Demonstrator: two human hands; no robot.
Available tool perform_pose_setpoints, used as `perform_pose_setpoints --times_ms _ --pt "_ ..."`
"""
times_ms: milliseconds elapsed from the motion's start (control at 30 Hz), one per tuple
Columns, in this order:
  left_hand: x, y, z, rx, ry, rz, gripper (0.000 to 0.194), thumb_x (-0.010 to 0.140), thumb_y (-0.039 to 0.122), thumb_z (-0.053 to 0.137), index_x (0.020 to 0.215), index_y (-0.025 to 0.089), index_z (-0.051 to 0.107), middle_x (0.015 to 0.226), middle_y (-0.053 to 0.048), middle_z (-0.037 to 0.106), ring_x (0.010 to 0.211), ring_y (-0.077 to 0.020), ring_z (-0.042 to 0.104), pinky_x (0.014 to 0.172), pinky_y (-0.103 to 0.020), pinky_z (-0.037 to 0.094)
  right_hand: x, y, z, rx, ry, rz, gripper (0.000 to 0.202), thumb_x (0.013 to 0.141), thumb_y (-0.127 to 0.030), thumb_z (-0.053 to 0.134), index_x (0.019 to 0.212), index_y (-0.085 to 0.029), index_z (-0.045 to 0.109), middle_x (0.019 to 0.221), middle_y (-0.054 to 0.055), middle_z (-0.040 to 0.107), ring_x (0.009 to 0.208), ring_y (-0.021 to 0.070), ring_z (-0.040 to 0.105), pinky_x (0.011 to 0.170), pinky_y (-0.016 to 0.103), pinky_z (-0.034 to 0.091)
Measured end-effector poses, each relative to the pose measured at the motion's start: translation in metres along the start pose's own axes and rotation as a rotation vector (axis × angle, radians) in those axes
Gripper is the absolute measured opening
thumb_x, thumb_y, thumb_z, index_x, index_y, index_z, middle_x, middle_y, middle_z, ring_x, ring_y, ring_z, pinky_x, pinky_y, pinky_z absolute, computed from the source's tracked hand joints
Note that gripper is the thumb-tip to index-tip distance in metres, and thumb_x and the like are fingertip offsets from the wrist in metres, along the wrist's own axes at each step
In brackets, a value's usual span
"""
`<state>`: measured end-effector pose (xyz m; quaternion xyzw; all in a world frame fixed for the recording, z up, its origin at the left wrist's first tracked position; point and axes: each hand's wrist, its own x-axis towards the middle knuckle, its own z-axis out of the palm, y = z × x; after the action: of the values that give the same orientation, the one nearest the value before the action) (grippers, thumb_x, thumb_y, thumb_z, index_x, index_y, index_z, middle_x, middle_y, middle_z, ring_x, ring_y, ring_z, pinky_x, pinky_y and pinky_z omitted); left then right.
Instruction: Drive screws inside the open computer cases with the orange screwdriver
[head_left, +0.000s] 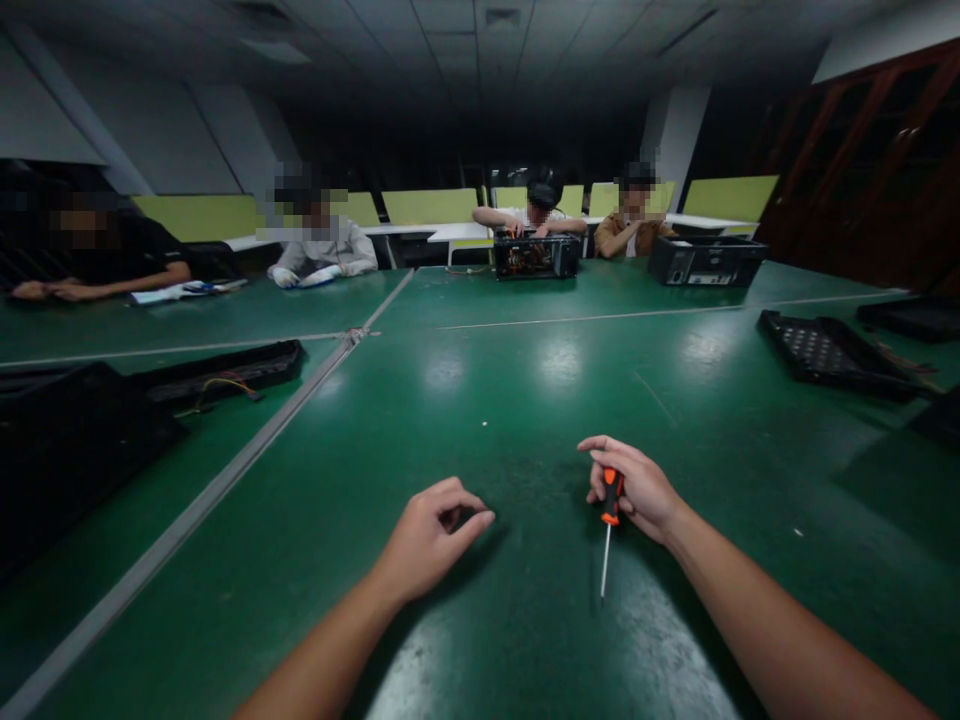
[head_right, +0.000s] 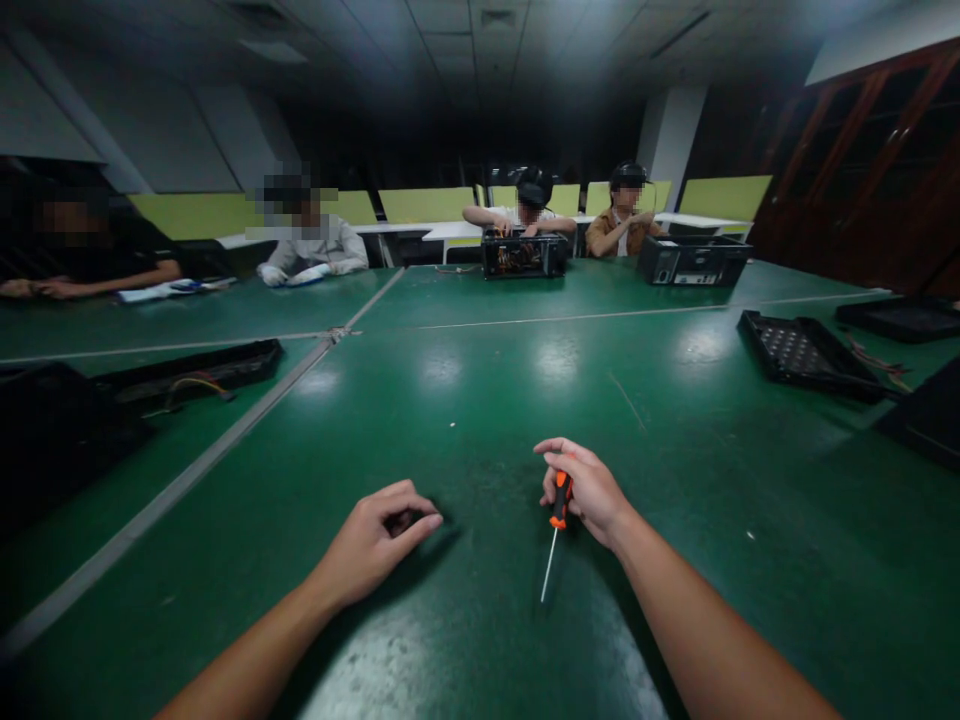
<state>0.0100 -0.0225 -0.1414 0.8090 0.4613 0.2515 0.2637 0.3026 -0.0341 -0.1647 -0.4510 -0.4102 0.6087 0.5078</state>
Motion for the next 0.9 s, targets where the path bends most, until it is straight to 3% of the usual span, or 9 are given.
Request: perform_pose_setpoints --times_ms 300,500,767,900 --pt "-0.007 -0.001 -0.005 -0.024 0.008 0.014 0.029 0.087 0.046 0.062 0.080 0.022 0.077 0.071 -0.001 0.051 0.067 -0.0149 0.052 0.063 -0.026 0.038 -0.004 0.000 0.001 -0.035 -0.067 0.026 0.045 0.073 -0.031 0.072 0.113 -0.016 0.058 0.058 -0.004 0.058 0.057 0.0151 0.059 0.040 0.018 0.026" --pt "-0.007 0.002 -0.004 -0.023 -0.038 0.036 0.029 0.087 0.046 0.062 0.087 0.022 0.077 0.070 -0.001 0.054 0.066 -0.0149 0.053 0.063 -0.026 0.039 -0.003 0.002 0.000 0.034 -0.114 0.005 0.036 0.064 -0.017 0.074 0.098 -0.017 0.062 0.073 -0.002 0.065 0.062 0.0119 0.061 0.060 0.022 0.044" --pt "-0.008 0.003 0.000 -0.102 -0.001 0.006 0.045 0.083 0.043 0.066 0.123 0.022 0.064 0.079 -0.001 0.061 0.065 -0.0148 0.054 0.062 -0.025 0.045 -0.008 0.003 0.008 0.002 -0.237 -0.043 0.033 0.055 -0.018 0.083 0.077 -0.018 0.057 0.092 0.002 0.066 0.085 0.0223 0.071 0.077 0.030 0.048" --pt "-0.008 0.004 0.001 -0.108 -0.013 0.060 0.025 0.086 0.040 0.063 0.096 0.021 0.075 0.078 -0.004 0.067 0.069 -0.0165 0.059 0.066 -0.026 0.046 -0.009 0.006 0.012 -0.078 -0.292 -0.040 0.031 0.058 -0.019 0.081 0.079 -0.017 0.058 0.087 0.002 0.067 0.084 0.0220 0.071 0.075 0.029 0.049"
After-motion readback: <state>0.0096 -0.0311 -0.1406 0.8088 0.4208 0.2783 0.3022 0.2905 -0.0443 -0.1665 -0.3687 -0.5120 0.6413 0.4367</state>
